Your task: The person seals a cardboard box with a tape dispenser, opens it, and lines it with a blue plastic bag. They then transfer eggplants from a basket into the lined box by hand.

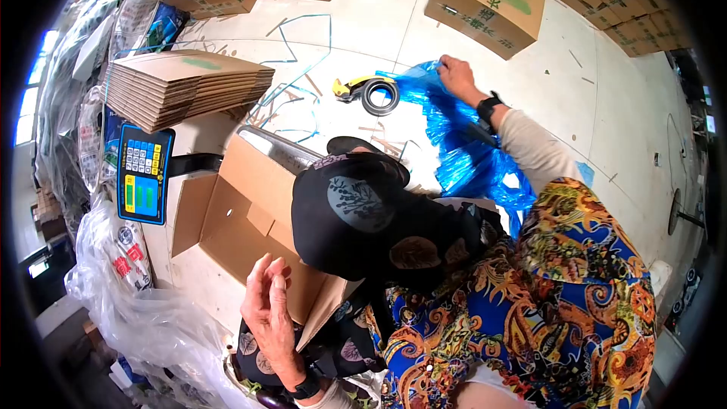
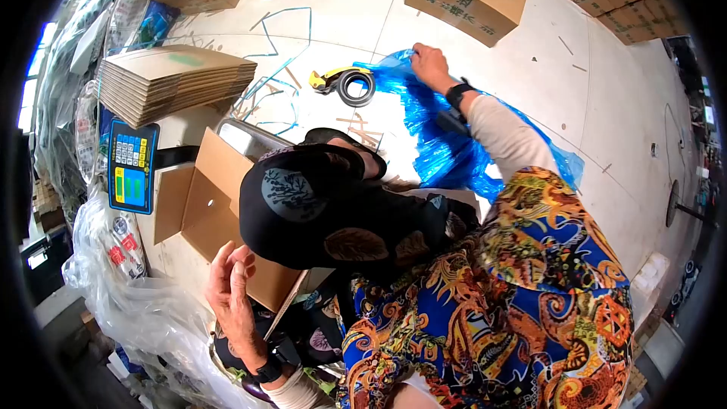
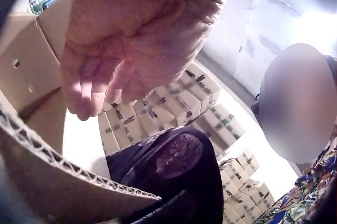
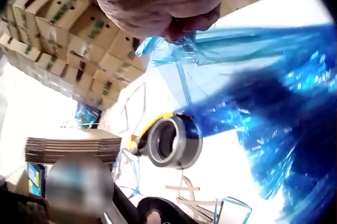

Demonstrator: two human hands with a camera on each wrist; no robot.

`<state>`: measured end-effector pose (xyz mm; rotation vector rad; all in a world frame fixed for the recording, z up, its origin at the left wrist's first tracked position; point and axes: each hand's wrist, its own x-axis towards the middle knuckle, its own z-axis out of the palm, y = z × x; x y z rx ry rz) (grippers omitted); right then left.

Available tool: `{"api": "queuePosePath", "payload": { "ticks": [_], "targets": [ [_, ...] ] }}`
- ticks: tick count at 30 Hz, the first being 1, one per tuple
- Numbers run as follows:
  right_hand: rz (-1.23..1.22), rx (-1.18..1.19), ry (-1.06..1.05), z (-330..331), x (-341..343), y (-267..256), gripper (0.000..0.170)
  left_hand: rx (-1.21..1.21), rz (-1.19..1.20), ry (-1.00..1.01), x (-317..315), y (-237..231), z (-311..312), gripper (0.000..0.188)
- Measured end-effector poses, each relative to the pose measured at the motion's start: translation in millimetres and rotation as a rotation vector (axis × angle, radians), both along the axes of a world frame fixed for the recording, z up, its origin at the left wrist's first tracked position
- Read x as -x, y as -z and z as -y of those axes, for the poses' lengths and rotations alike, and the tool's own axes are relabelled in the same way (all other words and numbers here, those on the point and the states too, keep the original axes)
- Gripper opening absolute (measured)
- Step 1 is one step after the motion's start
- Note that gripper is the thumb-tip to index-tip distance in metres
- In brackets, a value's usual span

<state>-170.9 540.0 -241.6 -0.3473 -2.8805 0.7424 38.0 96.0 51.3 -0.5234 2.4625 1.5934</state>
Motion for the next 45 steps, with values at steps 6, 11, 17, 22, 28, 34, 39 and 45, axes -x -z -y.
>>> {"api": "queuePosePath", "payload": {
  "ticks": [6, 11, 17, 22, 28, 34, 39, 45],
  "targets": [
    [0.258, 0.738, 0.045, -55.3, -32.4, -59.1, 0.013, -0.022, -0.070, 0.060, 7.8, -4.0, -18.2, 0.031],
    [0.119, 0.925, 0.058, -42.1, -52.3, -114.9, 0.009, -0.058, -0.161, 0.135, 13.3, -14.8, -32.2, 0.032],
    [0.144, 1.253, -0.376, 28.8, -83.0, -270.8, 0.017, -0.208, -0.314, 0.145, 11.3, -30.9, -35.1, 0.059],
    [0.304, 1.227, -0.870, 113.2, -92.0, -343.2, 0.028, -0.103, -0.655, 0.295, 64.8, -30.7, -85.1, 0.109],
    [0.275, 1.249, -1.146, 177.0, -96.7, -387.2, 0.049, -0.081, -0.731, 0.416, 56.3, -11.9, -50.5, 0.032],
    [0.321, 0.312, -1.313, 169.2, -21.4, -323.9, 0.072, -1.159, -0.813, 0.431, -31.4, -70.2, 30.3, 0.027],
    [0.443, 0.132, -1.594, 234.0, 5.3, -306.5, 0.039, -1.149, -1.094, 0.142, -69.8, -94.8, 35.8, 0.018],
    [-0.145, -0.175, -1.550, 341.9, -22.8, -285.3, 0.019, -1.030, -1.284, 0.030, -90.5, -104.5, 66.2, 0.023]
  ]
}}
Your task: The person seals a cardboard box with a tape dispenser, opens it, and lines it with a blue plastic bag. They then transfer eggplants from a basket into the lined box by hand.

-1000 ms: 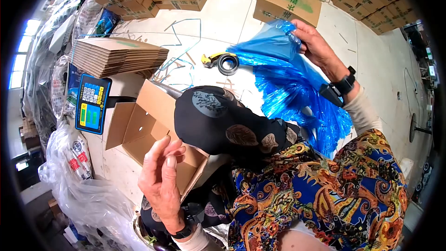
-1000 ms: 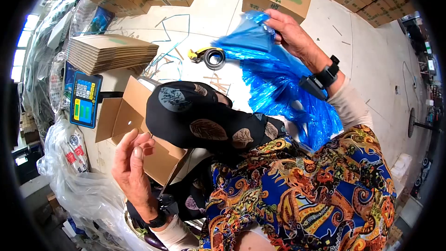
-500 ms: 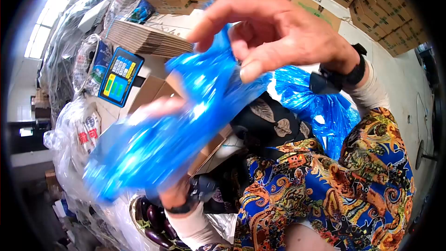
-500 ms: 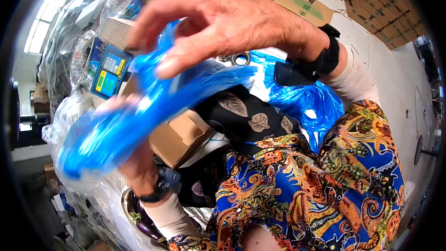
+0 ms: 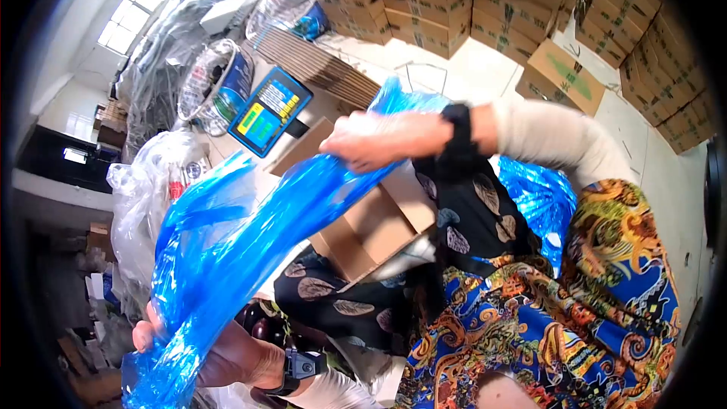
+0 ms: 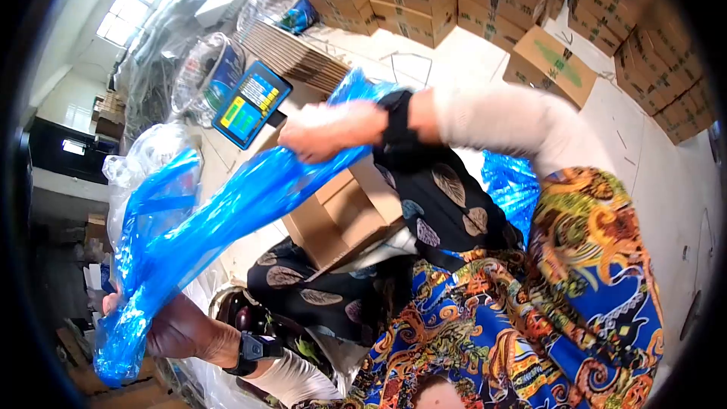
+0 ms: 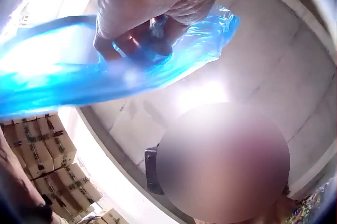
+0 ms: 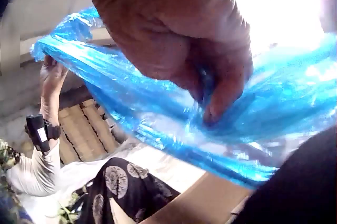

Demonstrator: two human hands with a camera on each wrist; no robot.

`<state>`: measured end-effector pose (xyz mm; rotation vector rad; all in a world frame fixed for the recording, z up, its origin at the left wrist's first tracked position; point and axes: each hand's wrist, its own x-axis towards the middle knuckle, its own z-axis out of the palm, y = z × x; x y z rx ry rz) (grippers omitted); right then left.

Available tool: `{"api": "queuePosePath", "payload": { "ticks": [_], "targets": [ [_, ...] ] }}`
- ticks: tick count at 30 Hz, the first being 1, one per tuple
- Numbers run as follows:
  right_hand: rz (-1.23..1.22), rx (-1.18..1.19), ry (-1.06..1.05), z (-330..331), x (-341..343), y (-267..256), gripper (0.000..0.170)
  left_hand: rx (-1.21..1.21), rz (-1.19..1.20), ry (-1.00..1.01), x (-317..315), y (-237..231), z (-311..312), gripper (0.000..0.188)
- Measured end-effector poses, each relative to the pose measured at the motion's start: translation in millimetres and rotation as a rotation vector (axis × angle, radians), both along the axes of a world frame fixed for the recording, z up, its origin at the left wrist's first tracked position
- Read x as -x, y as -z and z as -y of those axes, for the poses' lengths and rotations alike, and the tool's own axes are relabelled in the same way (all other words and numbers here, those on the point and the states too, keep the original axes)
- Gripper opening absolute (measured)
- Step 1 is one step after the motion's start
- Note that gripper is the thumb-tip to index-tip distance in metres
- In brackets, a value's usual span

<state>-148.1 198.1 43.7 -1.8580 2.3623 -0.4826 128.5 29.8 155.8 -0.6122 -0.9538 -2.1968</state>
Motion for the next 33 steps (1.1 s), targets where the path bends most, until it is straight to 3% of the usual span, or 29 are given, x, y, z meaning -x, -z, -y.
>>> {"api": "queuePosePath", "payload": {
  "ticks": [2, 4, 6, 8, 9, 10, 12, 13, 14, 15, 17, 21, 23, 24, 26, 28, 31, 32, 33],
  "targets": [
    [0.125, 0.216, 0.084, 37.2, -18.9, 25.9, 0.022, -0.063, -0.025, 0.021, 1.7, 6.2, 9.1, 0.022],
    [0.313, 0.200, 0.172, 79.5, -39.7, 61.3, 0.019, -0.084, -0.030, 0.053, 7.9, 14.2, 15.6, 0.023],
    [0.525, -0.041, 0.133, 88.4, -71.5, 70.7, 0.019, -0.002, -0.028, 0.182, 26.5, 40.3, 29.2, 0.033],
    [0.850, -0.019, 0.006, 81.7, -94.2, 99.9, 0.018, 0.028, -0.014, 0.312, 53.6, 59.4, 18.5, 0.039],
    [0.817, 0.094, -0.034, 93.1, -106.3, 139.3, 0.018, 0.088, 0.040, 0.214, 62.2, 68.0, 4.2, 0.040],
    [0.781, 0.201, -0.078, 92.6, -110.4, 142.8, 0.018, 0.063, 0.110, 0.212, 70.9, 73.8, -8.5, 0.041],
    [0.680, 0.081, -0.127, 52.7, -93.2, 127.3, 0.014, -0.073, 0.268, 0.310, 86.5, 83.6, -30.0, 0.047],
    [0.179, 0.500, -0.416, 71.2, -63.2, 214.5, 0.011, -0.007, 0.332, 0.232, 93.5, 97.0, -34.0, 0.050],
    [0.074, 0.596, -0.312, 113.0, -31.0, 337.7, 0.010, 0.059, 0.393, 0.153, 101.7, 111.7, -37.3, 0.053],
    [0.307, 0.377, -0.192, 81.8, -32.7, 294.5, 0.011, 0.050, 0.317, 0.221, 107.8, 119.9, -44.3, 0.056],
    [0.410, 0.194, -0.070, 46.4, -31.2, 231.2, 0.012, 0.083, 0.322, 0.197, 110.6, 122.3, -56.7, 0.052],
    [0.290, 0.062, 0.061, -0.2, -17.5, 132.6, 0.016, 0.103, 0.363, 0.125, 106.1, 127.6, -44.1, 0.048],
    [0.271, -0.135, 0.045, -17.8, -9.2, 89.9, 0.018, 0.109, 0.275, 0.104, 101.0, 118.5, -40.8, 0.045],
    [0.160, -0.403, -0.122, -19.6, 4.8, 87.5, 0.027, 0.114, 0.236, 0.098, 98.7, 115.0, -39.3, 0.044],
    [1.158, -0.285, 0.084, -59.0, -13.7, 31.8, 0.037, 0.181, 0.215, 0.073, 96.8, 117.0, -40.5, 0.042],
    [1.646, -0.022, 0.038, -81.4, -16.5, 30.8, 0.050, 0.196, 0.190, 0.092, 96.6, 126.6, -54.1, 0.039],
    [2.095, 0.349, -0.028, -102.9, -17.7, 39.1, 0.056, 0.558, 0.309, 0.106, 99.5, 129.8, -79.8, 0.025],
    [2.133, 0.451, -0.006, -99.3, -26.0, 29.0, 0.050, 0.723, 0.396, 0.078, 98.8, 135.6, -86.3, 0.023],
    [1.991, 0.420, 0.169, -92.2, -28.0, 26.2, 0.043, 0.786, 0.446, 0.112, 98.4, 134.3, -94.8, 0.018]
  ]
}}
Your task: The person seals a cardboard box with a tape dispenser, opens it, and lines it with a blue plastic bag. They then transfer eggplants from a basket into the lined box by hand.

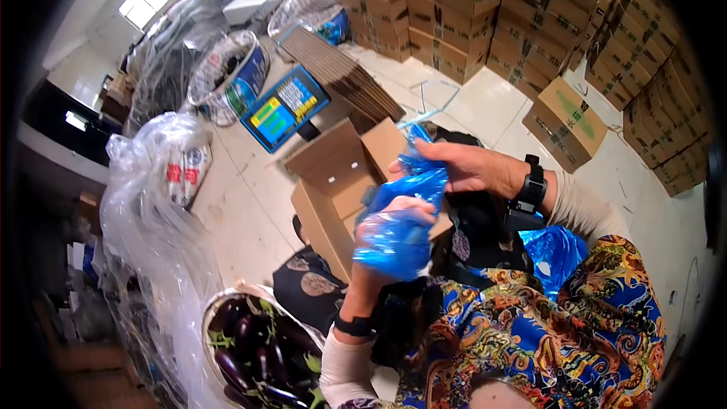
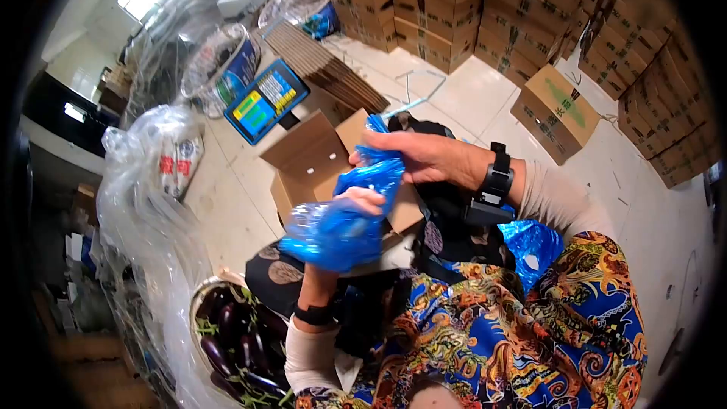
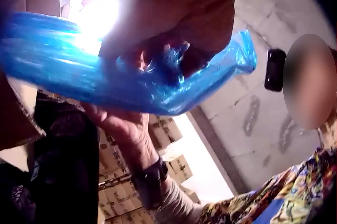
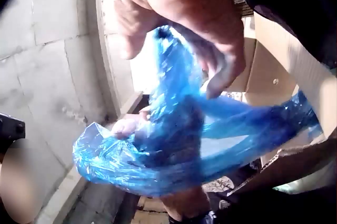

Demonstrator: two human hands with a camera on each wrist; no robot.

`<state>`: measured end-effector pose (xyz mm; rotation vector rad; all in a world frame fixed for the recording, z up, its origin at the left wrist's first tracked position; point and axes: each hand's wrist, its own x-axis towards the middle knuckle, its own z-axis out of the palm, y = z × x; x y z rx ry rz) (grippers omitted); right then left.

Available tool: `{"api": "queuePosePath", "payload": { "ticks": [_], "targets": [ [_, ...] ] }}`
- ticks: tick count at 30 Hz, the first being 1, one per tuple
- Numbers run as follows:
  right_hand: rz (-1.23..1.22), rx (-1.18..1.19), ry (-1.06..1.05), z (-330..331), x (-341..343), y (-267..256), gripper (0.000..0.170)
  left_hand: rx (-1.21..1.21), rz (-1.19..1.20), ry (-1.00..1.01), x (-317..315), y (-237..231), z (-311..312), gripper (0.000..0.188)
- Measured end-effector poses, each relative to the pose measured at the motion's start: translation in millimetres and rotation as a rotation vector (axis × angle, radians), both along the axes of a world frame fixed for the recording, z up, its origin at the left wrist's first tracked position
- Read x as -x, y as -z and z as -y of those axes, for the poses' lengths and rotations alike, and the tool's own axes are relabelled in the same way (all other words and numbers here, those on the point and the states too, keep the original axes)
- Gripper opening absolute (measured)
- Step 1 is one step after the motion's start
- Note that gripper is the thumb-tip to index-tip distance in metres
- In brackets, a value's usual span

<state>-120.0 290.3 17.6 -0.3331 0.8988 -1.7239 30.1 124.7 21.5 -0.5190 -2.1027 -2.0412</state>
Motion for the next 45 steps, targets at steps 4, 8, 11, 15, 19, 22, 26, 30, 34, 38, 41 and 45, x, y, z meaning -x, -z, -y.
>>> {"api": "queuePosePath", "payload": {
  "ticks": [4, 8, 11, 15, 19, 22, 26, 30, 34, 38, 41, 45],
  "targets": [
    [-0.285, -0.152, 0.181, 6.0, 14.5, 16.0, 0.021, 0.214, -0.174, 0.102, -1.3, 4.1, -24.9, 0.026],
    [-0.298, -0.151, 0.324, -19.6, 53.9, 19.5, 0.028, 0.440, -0.213, 0.064, -25.4, 13.4, -42.3, 0.030],
    [-0.236, -0.266, 0.537, -27.4, 56.1, -1.3, 0.033, 0.653, -0.251, -0.007, -43.9, 31.4, -54.9, 0.033],
    [-0.698, -0.387, 0.310, -46.5, 35.5, -23.1, 0.042, 0.612, -0.286, -0.063, -49.3, 42.2, -71.0, 0.036],
    [-1.116, -0.557, 0.140, -69.3, 4.8, -21.1, 0.057, 0.384, -0.427, -0.245, -51.0, 30.1, -77.0, 0.033],
    [-1.540, -0.435, 0.071, -84.1, -19.3, -31.3, 0.066, 0.370, -0.372, -0.301, -59.9, 8.2, -70.5, 0.035],
    [-1.570, -0.318, -0.031, -69.4, -32.6, -9.2, 0.040, 0.358, -0.370, -0.262, -59.1, 11.8, -71.1, 0.032],
    [-1.258, -0.326, 0.068, -57.0, -10.0, 3.4, 0.014, 0.408, -0.377, -0.139, -55.5, 19.5, -74.6, 0.028],
    [-1.089, -0.460, 0.164, -77.4, 45.2, -11.2, 0.023, 0.473, -0.200, 0.040, -59.9, 52.4, -70.4, 0.024],
    [-0.980, -0.436, 0.345, -76.3, 47.9, -19.5, 0.025, 0.347, -0.136, 0.105, -52.6, 62.2, -76.9, 0.018],
    [-0.942, -0.417, 0.405, -86.8, 81.6, -30.9, 0.022, 0.347, -0.022, 0.264, -53.3, 74.6, -76.8, 0.021],
    [-0.788, -0.581, 0.536, -93.1, 111.0, -13.9, 0.021, 0.626, 0.085, 0.299, -61.3, 90.3, -68.4, 0.036]
  ]
}}
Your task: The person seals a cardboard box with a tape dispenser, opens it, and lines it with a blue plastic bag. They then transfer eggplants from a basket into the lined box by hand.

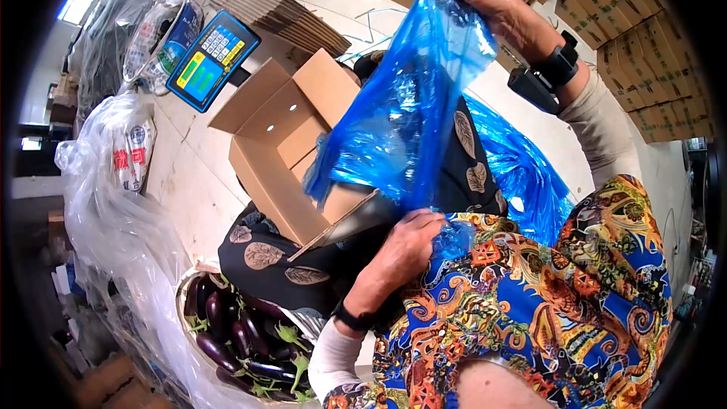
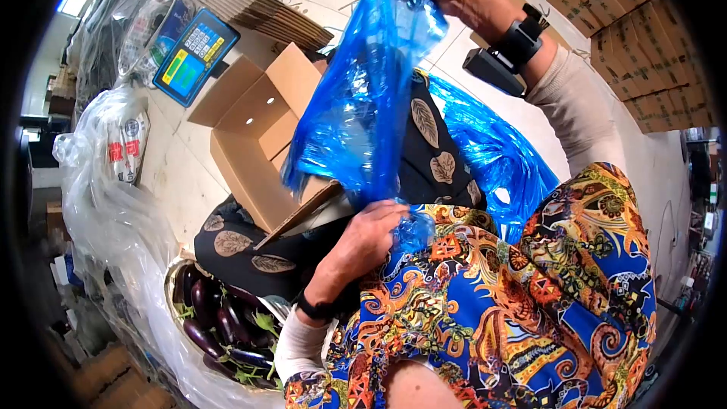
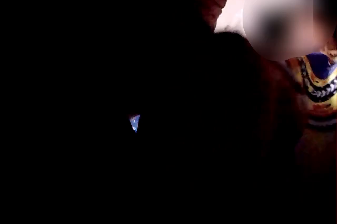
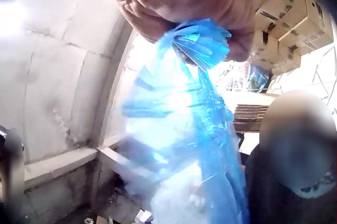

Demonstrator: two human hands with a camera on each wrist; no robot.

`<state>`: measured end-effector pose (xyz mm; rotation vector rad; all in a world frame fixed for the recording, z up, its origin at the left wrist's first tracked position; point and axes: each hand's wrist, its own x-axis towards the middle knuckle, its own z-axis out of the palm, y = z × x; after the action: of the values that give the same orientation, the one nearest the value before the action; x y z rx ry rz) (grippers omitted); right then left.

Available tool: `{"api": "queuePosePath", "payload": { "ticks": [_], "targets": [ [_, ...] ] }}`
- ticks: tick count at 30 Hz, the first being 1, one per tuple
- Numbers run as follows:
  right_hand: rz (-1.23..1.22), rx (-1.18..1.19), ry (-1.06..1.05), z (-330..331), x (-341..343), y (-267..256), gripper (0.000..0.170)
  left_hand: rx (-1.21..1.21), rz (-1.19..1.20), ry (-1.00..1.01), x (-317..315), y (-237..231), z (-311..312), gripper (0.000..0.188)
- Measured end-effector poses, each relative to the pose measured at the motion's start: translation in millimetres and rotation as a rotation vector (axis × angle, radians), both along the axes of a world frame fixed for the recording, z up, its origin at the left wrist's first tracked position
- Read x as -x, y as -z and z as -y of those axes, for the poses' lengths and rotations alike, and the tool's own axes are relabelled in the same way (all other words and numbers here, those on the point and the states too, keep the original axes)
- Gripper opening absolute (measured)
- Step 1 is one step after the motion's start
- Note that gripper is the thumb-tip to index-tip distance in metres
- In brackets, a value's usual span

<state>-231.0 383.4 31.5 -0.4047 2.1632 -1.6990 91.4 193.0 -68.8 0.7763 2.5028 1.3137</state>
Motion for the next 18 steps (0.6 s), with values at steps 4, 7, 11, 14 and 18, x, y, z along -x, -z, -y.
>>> {"api": "queuePosePath", "payload": {
  "ticks": [4, 7, 11, 14, 18],
  "targets": [
    [0.119, 0.125, -0.174, 14.0, -22.5, -6.3, 0.017, 0.351, -0.141, -0.068, -6.9, -61.4, 21.7, 0.044],
    [0.120, 0.204, -0.138, 23.8, -27.7, 2.7, 0.018, -0.106, -0.064, -0.052, 6.4, -120.8, 40.5, 0.038],
    [0.281, 0.339, -0.286, 40.6, -42.7, -1.5, 0.019, -0.259, -0.264, -0.529, 58.3, -116.2, 36.1, 0.031],
    [0.391, 0.505, -0.333, 56.6, -59.5, -7.3, 0.031, -0.487, -0.073, -0.708, 109.1, -104.8, 15.2, 0.033],
    [0.340, 0.727, -0.250, 56.1, -77.6, -23.9, 0.054, -0.654, -0.012, -0.736, 147.6, -88.5, 8.2, 0.038]
  ]
}}
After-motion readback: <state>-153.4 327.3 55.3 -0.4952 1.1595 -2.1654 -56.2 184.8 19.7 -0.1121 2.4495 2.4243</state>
